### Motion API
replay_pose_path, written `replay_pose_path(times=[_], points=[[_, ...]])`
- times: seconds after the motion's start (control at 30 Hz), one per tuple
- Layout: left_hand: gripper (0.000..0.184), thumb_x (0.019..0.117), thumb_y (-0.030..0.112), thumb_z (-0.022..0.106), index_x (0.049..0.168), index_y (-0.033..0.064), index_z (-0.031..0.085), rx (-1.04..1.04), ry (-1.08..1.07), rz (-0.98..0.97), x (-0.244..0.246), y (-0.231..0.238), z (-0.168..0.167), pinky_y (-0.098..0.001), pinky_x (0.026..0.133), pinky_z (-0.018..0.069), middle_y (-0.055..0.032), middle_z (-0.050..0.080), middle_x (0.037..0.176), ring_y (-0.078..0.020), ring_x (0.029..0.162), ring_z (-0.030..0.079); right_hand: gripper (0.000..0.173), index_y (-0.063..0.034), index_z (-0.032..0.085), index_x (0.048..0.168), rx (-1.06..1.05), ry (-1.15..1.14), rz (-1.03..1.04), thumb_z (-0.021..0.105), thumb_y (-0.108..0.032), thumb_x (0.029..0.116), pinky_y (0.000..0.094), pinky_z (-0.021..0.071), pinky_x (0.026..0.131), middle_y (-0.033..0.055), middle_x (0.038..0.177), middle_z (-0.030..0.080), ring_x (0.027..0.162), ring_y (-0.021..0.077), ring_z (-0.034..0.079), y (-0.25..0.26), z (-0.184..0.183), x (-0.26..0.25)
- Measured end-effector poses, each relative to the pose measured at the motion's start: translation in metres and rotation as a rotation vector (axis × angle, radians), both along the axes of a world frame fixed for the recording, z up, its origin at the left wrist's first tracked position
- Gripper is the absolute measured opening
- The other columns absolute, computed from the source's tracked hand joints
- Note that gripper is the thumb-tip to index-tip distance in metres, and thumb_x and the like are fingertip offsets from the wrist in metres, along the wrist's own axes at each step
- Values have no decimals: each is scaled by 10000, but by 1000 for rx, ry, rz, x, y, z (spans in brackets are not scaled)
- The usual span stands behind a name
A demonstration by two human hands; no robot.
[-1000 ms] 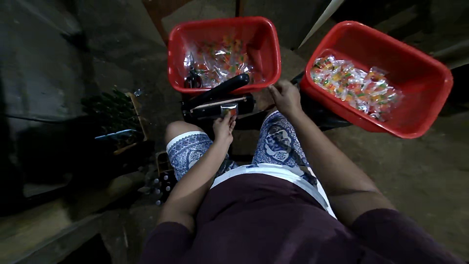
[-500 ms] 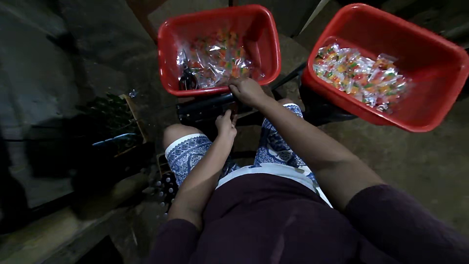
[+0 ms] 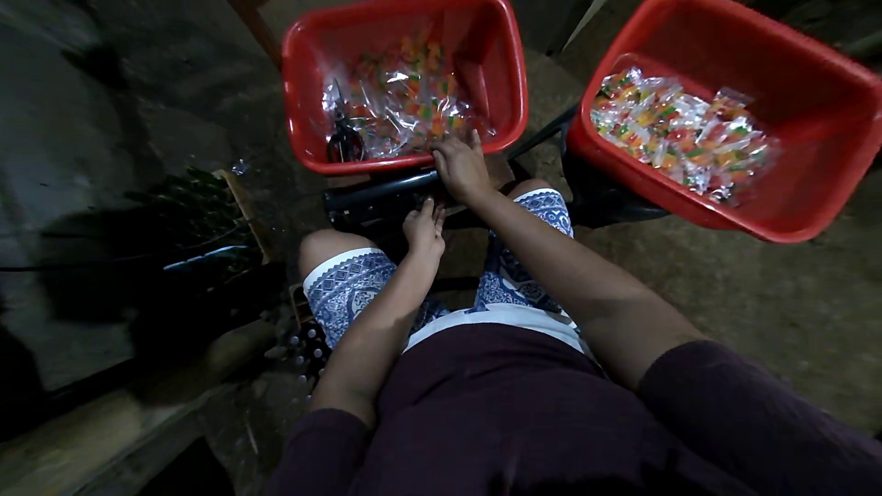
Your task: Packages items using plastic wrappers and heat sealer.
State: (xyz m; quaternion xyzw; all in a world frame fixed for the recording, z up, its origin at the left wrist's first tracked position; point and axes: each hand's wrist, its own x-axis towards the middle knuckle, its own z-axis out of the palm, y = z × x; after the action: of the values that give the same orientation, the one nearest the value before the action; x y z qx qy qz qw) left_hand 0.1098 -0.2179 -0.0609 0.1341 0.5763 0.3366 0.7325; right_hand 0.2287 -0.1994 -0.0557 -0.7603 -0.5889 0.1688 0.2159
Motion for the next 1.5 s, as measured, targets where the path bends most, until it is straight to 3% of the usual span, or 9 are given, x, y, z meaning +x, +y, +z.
replay_pose_path(times=[0.13,0.3,0.9,1.07,1.17,1.27,1.37,1.5], points=[[317,1047,137,581,1300,-22,476,-37,7,-9,-1,1,3,-253,838,564,-126,600,1137,-138,946,655,403,-112,653,1372,51,-10,-28,374,-199,1095,664,109,1228,79,1410,643,1472,328,426,-4,-11,-1],[321,1044,142,589,1296,-27,487,-41,2,-29,-1,1,3,-260,846,566,-134,601,1162,-148,967,659,396,-112,657,1365,89,-30,-23,386,-206,1092,664,115,1226,74,1427,631,1484,334,405,-5,-16,1],[233,1033,150,612,1181,-6,522,-7,3,-26,-7,3,-1,-263,793,585,-103,650,1035,-136,890,688,408,-119,666,1357,79,-40,-15,368,-212,1094,646,139,1227,52,1418,640,1480,318,413,-3,-19,3],[241,1046,130,578,1214,-28,507,18,41,-59,-5,3,-4,-273,779,581,-129,613,1067,-146,873,661,442,-143,596,1451,-126,51,32,345,-284,1115,720,58,1203,93,1539,524,1526,352,317,9,17,7],[210,1040,75,543,1209,-46,569,79,67,-99,-5,-1,-7,-318,780,582,-143,655,1040,-179,868,665,441,-148,602,1442,-136,68,76,366,-325,1114,718,87,1200,138,1603,428,1512,337,348,19,50,6],[174,1051,58,518,1189,-34,570,132,4,-85,-7,-2,-7,-310,755,605,-110,687,967,-160,808,696,451,-149,589,1455,-146,66,116,347,-326,1118,705,100,1206,132,1622,399,1522,319,332,27,80,0],[161,1047,84,551,1150,-30,597,119,-11,-75,-8,2,-10,-290,736,600,-91,695,921,-147,771,692,449,-149,598,1447,-147,26,107,350,-329,1119,692,132,1205,126,1599,436,1501,313,372,29,78,-2],[180,1040,86,553,1170,-32,596,67,46,-101,-9,6,-9,-300,723,582,-122,663,1007,-162,816,661,440,-122,594,1446,-143,24,43,359,-294,1116,694,129,1210,142,1572,468,1484,323,400,19,51,1]])
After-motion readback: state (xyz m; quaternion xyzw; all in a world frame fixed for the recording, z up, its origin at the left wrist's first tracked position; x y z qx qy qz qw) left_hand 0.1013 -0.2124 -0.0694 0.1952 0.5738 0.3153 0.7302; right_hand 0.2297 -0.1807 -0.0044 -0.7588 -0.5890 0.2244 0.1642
